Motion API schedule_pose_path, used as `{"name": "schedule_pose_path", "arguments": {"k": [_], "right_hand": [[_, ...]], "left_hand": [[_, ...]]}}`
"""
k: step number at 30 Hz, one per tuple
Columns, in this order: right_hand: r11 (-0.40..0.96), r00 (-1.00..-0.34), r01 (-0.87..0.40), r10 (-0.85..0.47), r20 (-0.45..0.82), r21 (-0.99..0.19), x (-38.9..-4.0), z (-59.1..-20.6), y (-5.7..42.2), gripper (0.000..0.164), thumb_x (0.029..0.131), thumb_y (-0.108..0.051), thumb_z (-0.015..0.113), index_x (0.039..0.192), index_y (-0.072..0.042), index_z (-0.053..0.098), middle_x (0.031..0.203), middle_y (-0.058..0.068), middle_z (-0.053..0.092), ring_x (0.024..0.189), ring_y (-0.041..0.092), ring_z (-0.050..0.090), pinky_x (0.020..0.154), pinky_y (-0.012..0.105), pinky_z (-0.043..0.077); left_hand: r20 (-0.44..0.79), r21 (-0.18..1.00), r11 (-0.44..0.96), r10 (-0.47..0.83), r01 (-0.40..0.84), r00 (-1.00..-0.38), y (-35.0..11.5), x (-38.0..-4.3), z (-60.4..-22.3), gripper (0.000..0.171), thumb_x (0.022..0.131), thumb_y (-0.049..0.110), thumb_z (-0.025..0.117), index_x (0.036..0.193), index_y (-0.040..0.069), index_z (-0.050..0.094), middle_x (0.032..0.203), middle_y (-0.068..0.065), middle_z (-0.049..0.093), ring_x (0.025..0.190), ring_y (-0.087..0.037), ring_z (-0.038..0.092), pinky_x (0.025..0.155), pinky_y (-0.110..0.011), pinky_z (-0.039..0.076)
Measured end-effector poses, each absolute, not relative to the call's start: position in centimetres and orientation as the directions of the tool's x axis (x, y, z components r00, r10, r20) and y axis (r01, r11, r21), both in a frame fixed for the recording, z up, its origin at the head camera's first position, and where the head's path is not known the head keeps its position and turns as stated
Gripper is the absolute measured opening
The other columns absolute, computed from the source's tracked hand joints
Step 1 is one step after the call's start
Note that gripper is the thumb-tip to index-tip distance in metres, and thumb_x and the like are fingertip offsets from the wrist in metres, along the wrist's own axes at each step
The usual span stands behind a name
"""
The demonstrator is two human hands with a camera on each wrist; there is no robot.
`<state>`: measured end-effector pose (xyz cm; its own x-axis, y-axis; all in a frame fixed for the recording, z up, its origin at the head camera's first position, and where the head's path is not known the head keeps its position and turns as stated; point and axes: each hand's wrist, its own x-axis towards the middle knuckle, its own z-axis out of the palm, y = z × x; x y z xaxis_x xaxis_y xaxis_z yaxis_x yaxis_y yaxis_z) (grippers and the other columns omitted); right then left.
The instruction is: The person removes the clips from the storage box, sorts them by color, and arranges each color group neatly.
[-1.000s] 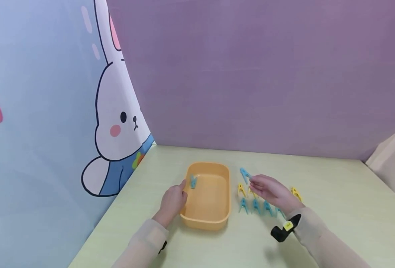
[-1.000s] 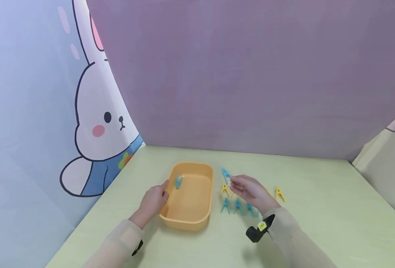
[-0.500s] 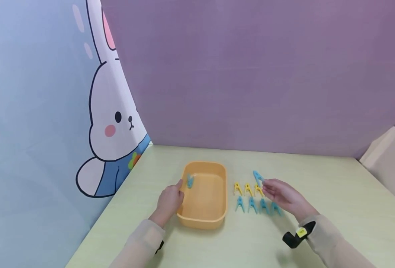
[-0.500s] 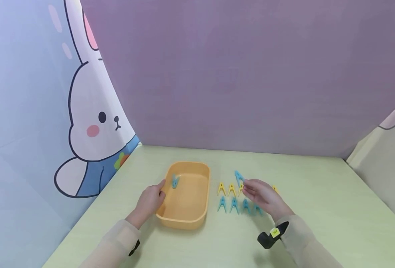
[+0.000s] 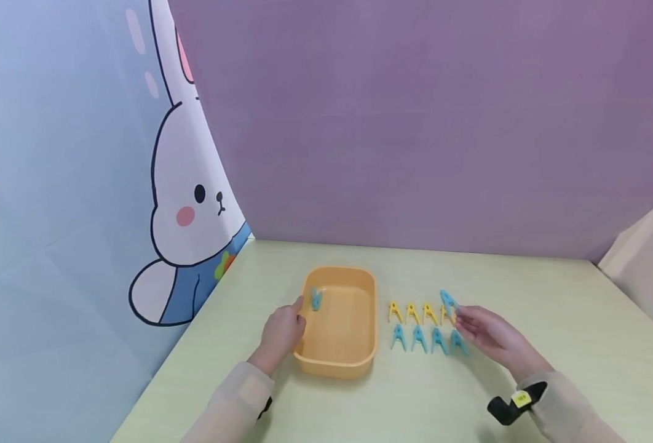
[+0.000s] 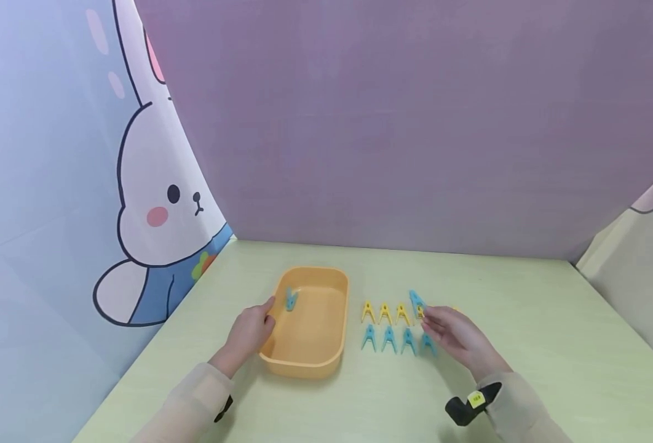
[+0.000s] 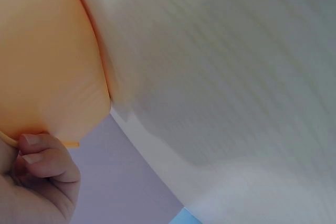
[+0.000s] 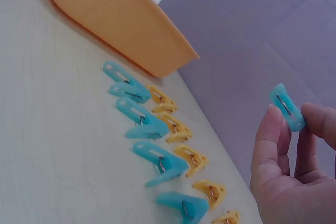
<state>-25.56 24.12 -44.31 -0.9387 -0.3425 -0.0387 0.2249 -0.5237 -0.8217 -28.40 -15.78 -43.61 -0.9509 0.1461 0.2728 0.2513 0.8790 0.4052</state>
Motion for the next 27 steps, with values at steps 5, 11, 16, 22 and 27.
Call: {"name": "schedule_pose_path", "arguments": {"k": [5,11,16,22,27], "right_hand": [[-0.532,-0.946,0.234,-0.319,-0.064,-0.813,-25.1,-44.9,25.0,0.026,0.096,0.000,0.038,0.089,-0.006,0.063,0.091,0.005,0.060,0.088,0.015,0.058,0.084,0.025,0.045],[-0.495,-0.961,0.237,-0.244,-0.128,-0.836,-24.7,-45.4,25.7,0.019,0.095,-0.001,0.043,0.090,-0.006,0.061,0.091,0.005,0.058,0.087,0.014,0.057,0.083,0.025,0.045],[-0.500,-0.962,0.263,-0.204,-0.183,-0.825,-24.2,-45.9,26.3,0.018,0.094,-0.001,0.045,0.089,-0.006,0.061,0.090,0.005,0.058,0.085,0.013,0.057,0.083,0.025,0.046],[-0.495,-0.959,0.282,-0.169,-0.227,-0.822,-23.8,-46.4,26.8,0.013,0.094,-0.004,0.048,0.090,-0.007,0.060,0.090,0.005,0.058,0.085,0.013,0.057,0.083,0.024,0.045],[-0.499,-0.962,0.268,-0.189,-0.199,-0.824,-23.6,-46.9,27.1,0.016,0.094,-0.003,0.046,0.090,-0.007,0.062,0.089,0.004,0.059,0.083,0.013,0.058,0.082,0.023,0.046]], "left_hand": [[0.274,0.408,0.879,0.140,0.247,-0.952,-15.8,-28.4,-43.6,0.048,0.082,0.002,0.052,0.130,-0.002,0.049,0.059,-0.003,0.046,0.043,-0.011,0.032,0.040,-0.024,0.030],[0.277,0.394,0.884,0.147,0.251,-0.950,-15.8,-28.5,-43.7,0.047,0.083,0.002,0.052,0.130,-0.002,0.049,0.058,-0.003,0.044,0.044,-0.011,0.032,0.041,-0.024,0.030],[0.272,0.384,0.891,0.143,0.244,-0.952,-15.6,-28.5,-43.6,0.047,0.083,0.003,0.053,0.130,-0.002,0.050,0.058,-0.002,0.044,0.046,-0.012,0.034,0.042,-0.025,0.031],[0.269,0.377,0.895,0.141,0.238,-0.953,-15.6,-28.5,-43.5,0.047,0.083,0.003,0.053,0.130,-0.002,0.050,0.061,-0.004,0.048,0.046,-0.013,0.035,0.043,-0.025,0.032],[0.281,0.395,0.885,0.140,0.247,-0.949,-15.7,-28.3,-43.6,0.048,0.082,0.002,0.053,0.130,-0.002,0.050,0.056,-0.002,0.042,0.044,-0.011,0.032,0.041,-0.024,0.030]]}}
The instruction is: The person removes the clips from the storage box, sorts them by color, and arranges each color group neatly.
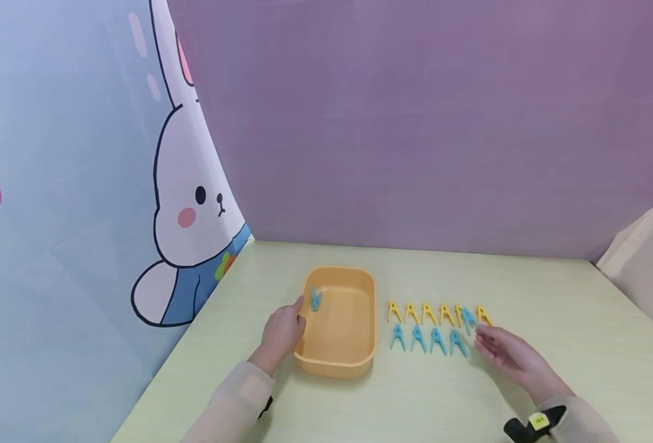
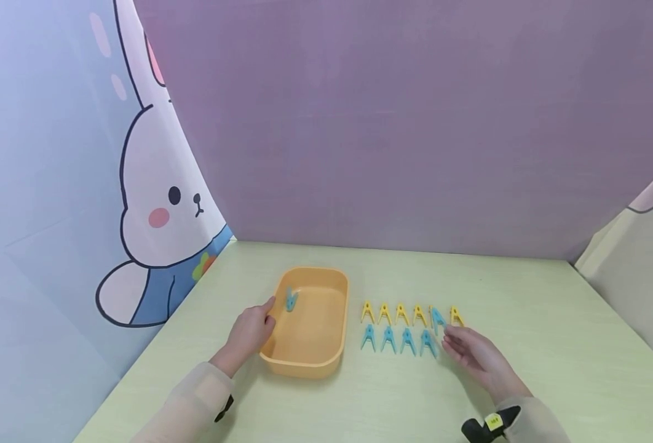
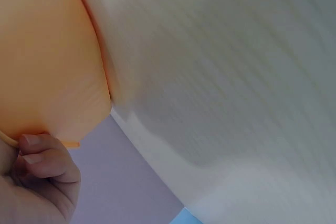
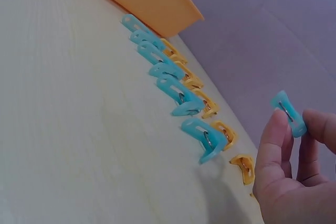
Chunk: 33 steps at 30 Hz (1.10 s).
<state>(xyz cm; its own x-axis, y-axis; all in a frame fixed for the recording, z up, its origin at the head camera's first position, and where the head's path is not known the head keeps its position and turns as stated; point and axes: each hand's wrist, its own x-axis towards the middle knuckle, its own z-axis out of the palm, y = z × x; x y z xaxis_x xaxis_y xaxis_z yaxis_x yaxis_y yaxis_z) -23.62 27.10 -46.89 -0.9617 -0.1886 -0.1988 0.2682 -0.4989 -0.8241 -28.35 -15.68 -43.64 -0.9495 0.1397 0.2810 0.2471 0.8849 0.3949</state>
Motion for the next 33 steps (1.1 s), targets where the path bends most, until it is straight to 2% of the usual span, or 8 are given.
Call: {"name": "schedule_pose_path", "arguments": {"k": [5,10,16,21,28,33], "right_hand": [[-0.495,-0.956,0.292,-0.184,-0.229,-0.819,-23.4,-47.4,27.3,0.018,0.094,-0.003,0.047,0.088,-0.007,0.063,0.087,0.004,0.060,0.083,0.013,0.059,0.082,0.024,0.046],[-0.386,-0.943,0.328,-0.076,-0.325,-0.862,-23.0,-47.8,27.3,0.004,0.090,-0.006,0.055,0.092,-0.006,0.059,0.089,0.006,0.060,0.083,0.014,0.060,0.081,0.026,0.047],[-0.279,-0.922,0.365,0.024,-0.386,-0.888,-23.0,-48.4,27.4,0.019,0.089,-0.010,0.059,0.103,-0.001,0.051,0.085,0.007,0.060,0.078,0.014,0.060,0.075,0.026,0.050],[-0.206,-0.922,0.363,0.065,-0.382,-0.909,-23.2,-48.6,27.6,0.017,0.089,-0.011,0.058,0.101,0.000,0.052,0.080,0.005,0.059,0.073,0.012,0.059,0.069,0.025,0.050],[-0.035,-0.922,0.366,0.121,-0.368,-0.930,-23.2,-48.7,27.6,0.025,0.089,-0.013,0.058,0.105,0.005,0.053,0.075,0.005,0.058,0.063,0.010,0.054,0.057,0.021,0.047],[0.017,-0.916,0.381,0.142,-0.375,-0.925,-23.3,-48.6,27.4,0.029,0.088,-0.013,0.059,0.106,0.008,0.051,0.072,0.005,0.058,0.061,0.010,0.053,0.054,0.021,0.046]], "left_hand": [[0.291,0.397,0.882,0.142,0.255,-0.946,-15.7,-28.3,-43.8,0.048,0.082,0.002,0.053,0.129,-0.002,0.050,0.054,-0.001,0.039,0.043,-0.010,0.031,0.040,-0.023,0.029],[0.277,0.395,0.888,0.129,0.235,-0.952,-15.6,-28.4,-43.7,0.048,0.083,0.003,0.054,0.130,-0.001,0.050,0.056,-0.001,0.042,0.044,-0.011,0.033,0.041,-0.024,0.031],[0.281,0.382,0.893,0.134,0.239,-0.950,-15.6,-28.4,-43.8,0.047,0.083,0.003,0.054,0.129,-0.002,0.050,0.056,-0.001,0.041,0.044,-0.011,0.033,0.042,-0.023,0.030],[0.289,0.387,0.889,0.137,0.246,-0.948,-15.6,-28.4,-43.8,0.047,0.082,0.001,0.053,0.129,-0.002,0.050,0.054,-0.001,0.038,0.043,-0.010,0.030,0.041,-0.023,0.029],[0.292,0.387,0.887,0.142,0.252,-0.946,-15.6,-28.5,-43.9,0.047,0.082,0.001,0.053,0.129,-0.003,0.051,0.053,-0.001,0.037,0.044,-0.010,0.028,0.040,-0.022,0.027],[0.282,0.385,0.890,0.139,0.244,-0.949,-15.5,-28.6,-44.1,0.047,0.083,0.002,0.053,0.130,-0.002,0.050,0.054,-0.001,0.037,0.044,-0.010,0.029,0.041,-0.023,0.028]]}}
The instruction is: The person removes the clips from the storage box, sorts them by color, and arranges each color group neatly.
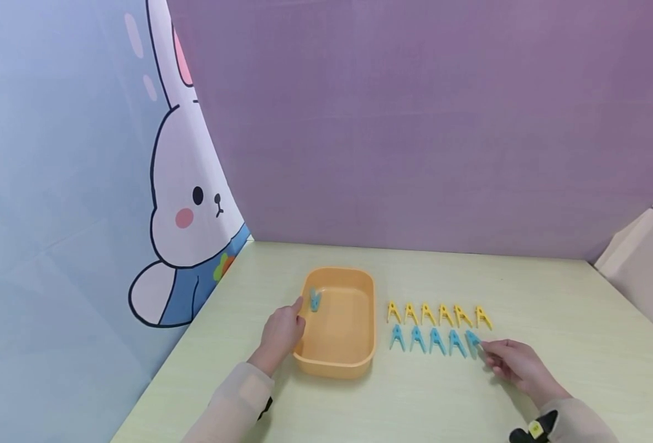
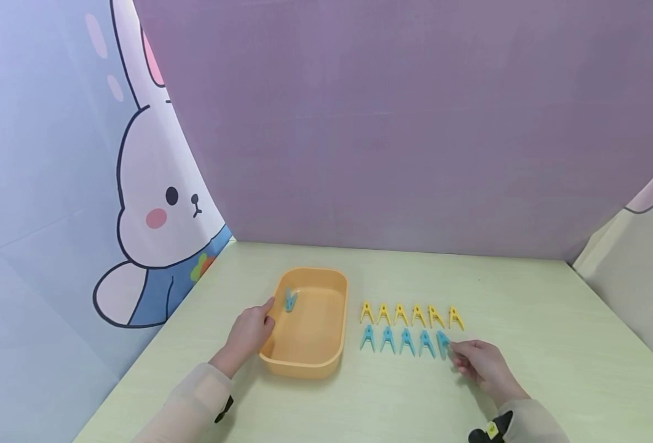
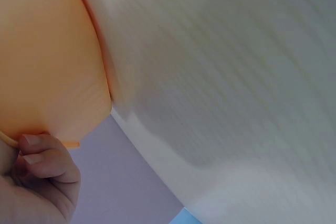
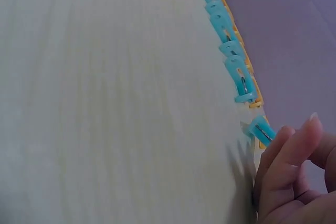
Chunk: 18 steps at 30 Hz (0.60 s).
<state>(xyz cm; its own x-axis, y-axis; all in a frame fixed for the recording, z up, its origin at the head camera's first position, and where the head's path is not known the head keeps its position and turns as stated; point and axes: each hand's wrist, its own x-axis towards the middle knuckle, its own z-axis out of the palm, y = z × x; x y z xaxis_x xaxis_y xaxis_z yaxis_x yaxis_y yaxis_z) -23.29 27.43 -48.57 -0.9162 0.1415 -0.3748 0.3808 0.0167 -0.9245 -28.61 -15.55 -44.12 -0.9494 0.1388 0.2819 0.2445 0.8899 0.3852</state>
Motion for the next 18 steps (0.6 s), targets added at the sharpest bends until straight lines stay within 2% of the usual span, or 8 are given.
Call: {"name": "schedule_pose_path", "arguments": {"k": [5,18], "right_hand": [[0.084,-0.914,0.387,0.168,-0.370,-0.918,-23.40,-48.67,27.44,0.039,0.087,-0.015,0.061,0.111,0.012,0.048,0.071,0.005,0.057,0.060,0.012,0.053,0.055,0.024,0.047],[0.126,-0.900,0.417,0.195,-0.390,-0.900,-23.41,-48.51,27.39,0.040,0.089,-0.015,0.059,0.113,0.013,0.044,0.074,0.007,0.057,0.061,0.014,0.057,0.060,0.028,0.050]], "left_hand": [[0.286,0.385,0.889,0.140,0.247,-0.948,-15.53,-28.59,-44.15,0.047,0.083,0.002,0.053,0.129,-0.002,0.050,0.054,0.000,0.037,0.044,-0.010,0.029,0.041,-0.023,0.028],[0.287,0.379,0.894,0.132,0.239,-0.949,-15.56,-28.42,-43.88,0.047,0.082,0.003,0.054,0.129,-0.002,0.051,0.057,-0.002,0.043,0.045,-0.011,0.032,0.042,-0.024,0.030]]}}
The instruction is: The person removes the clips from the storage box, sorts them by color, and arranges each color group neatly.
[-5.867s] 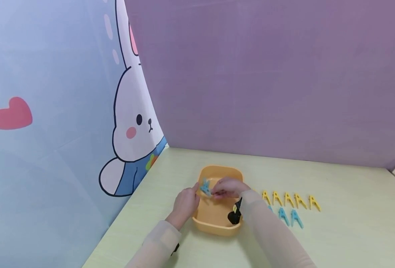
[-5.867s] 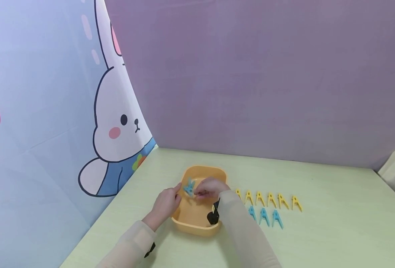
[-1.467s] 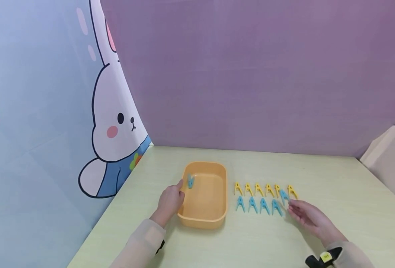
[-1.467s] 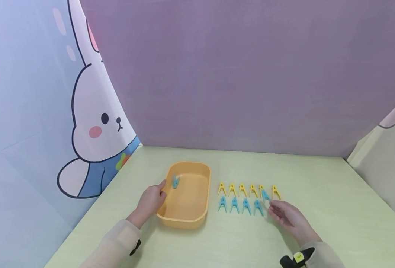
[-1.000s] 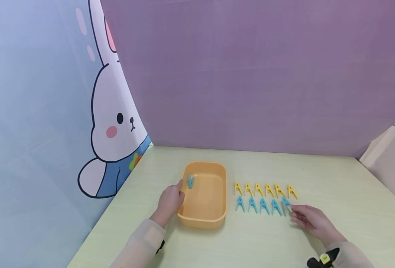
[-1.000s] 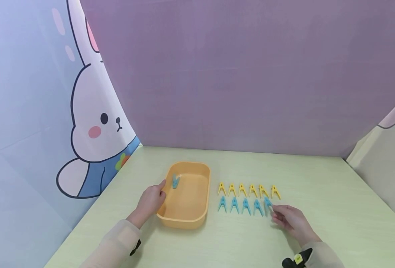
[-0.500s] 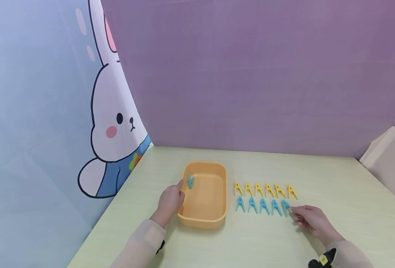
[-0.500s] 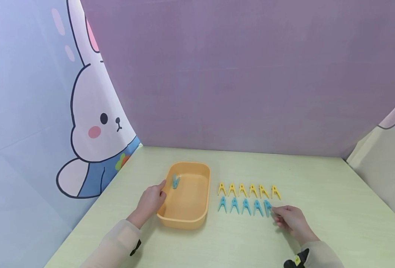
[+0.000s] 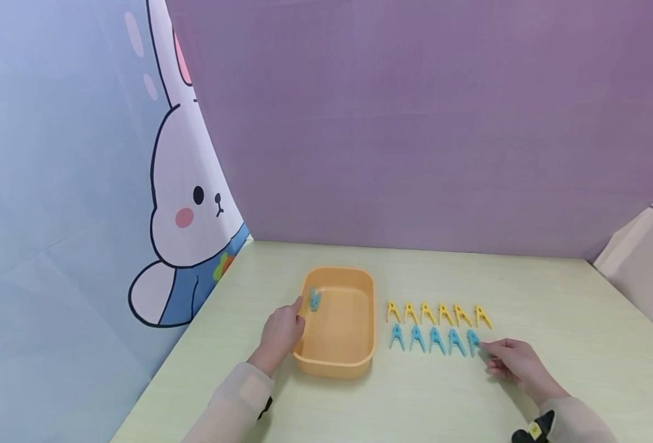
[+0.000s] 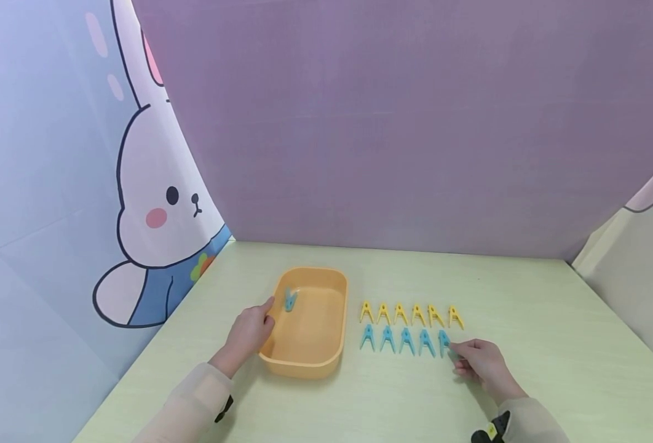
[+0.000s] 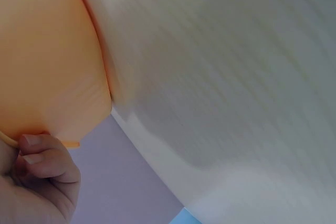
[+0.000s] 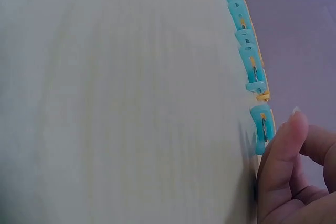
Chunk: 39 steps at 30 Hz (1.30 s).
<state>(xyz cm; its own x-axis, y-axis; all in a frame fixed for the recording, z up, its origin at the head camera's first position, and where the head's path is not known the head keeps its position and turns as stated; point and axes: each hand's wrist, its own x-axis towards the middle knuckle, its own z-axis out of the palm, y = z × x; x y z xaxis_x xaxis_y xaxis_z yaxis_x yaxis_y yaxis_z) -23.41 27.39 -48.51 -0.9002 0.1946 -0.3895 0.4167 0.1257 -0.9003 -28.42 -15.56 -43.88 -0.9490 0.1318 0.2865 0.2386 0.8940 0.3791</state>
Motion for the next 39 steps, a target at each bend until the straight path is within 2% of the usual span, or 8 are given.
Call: {"name": "schedule_pose_path", "arguments": {"k": [9,17,24,31,39], "right_hand": [[0.106,-0.918,0.381,0.161,-0.362,-0.919,-23.4,-48.2,27.2,0.042,0.090,-0.017,0.057,0.116,0.012,0.042,0.077,0.007,0.054,0.064,0.015,0.057,0.062,0.029,0.051],[0.131,-0.940,0.332,0.129,-0.316,-0.934,-23.8,-47.3,26.9,0.048,0.090,-0.025,0.058,0.121,0.007,0.042,0.090,0.007,0.056,0.074,0.017,0.056,0.064,0.030,0.050],[0.129,-0.963,0.266,0.073,-0.258,-0.955,-24.3,-46.2,26.2,0.053,0.090,-0.029,0.060,0.122,0.008,0.040,0.098,0.008,0.055,0.080,0.018,0.056,0.067,0.030,0.050],[0.131,-0.980,0.201,0.030,-0.199,-0.971,-24.9,-45.2,25.3,0.048,0.092,-0.026,0.056,0.122,0.009,0.040,0.101,0.008,0.054,0.082,0.018,0.056,0.068,0.028,0.050],[0.175,-0.988,0.155,0.001,-0.157,-0.972,-26.2,-44.2,24.3,0.051,0.092,-0.029,0.056,0.123,0.008,0.041,0.105,0.011,0.052,0.086,0.021,0.054,0.071,0.029,0.050]], "left_hand": [[0.289,0.384,0.892,0.131,0.240,-0.948,-15.7,-28.4,-44.0,0.047,0.082,0.002,0.054,0.129,-0.002,0.051,0.054,-0.001,0.038,0.044,-0.010,0.030,0.041,-0.023,0.028],[0.283,0.388,0.891,0.130,0.238,-0.950,-15.5,-28.3,-44.0,0.047,0.082,0.002,0.054,0.129,-0.002,0.051,0.054,-0.001,0.038,0.044,-0.010,0.030,0.041,-0.023,0.029],[0.273,0.401,0.886,0.129,0.234,-0.953,-15.3,-28.2,-43.8,0.048,0.082,0.002,0.053,0.130,-0.002,0.050,0.054,-0.001,0.037,0.045,-0.010,0.029,0.042,-0.023,0.028],[0.290,0.388,0.887,0.141,0.251,-0.947,-15.1,-28.2,-43.8,0.047,0.082,0.002,0.054,0.129,-0.003,0.051,0.056,-0.004,0.043,0.045,-0.012,0.031,0.042,-0.024,0.029],[0.299,0.397,0.880,0.144,0.260,-0.943,-14.9,-28.2,-44.0,0.047,0.082,0.001,0.054,0.129,-0.003,0.051,0.053,0.000,0.037,0.043,-0.009,0.028,0.040,-0.022,0.028]]}}
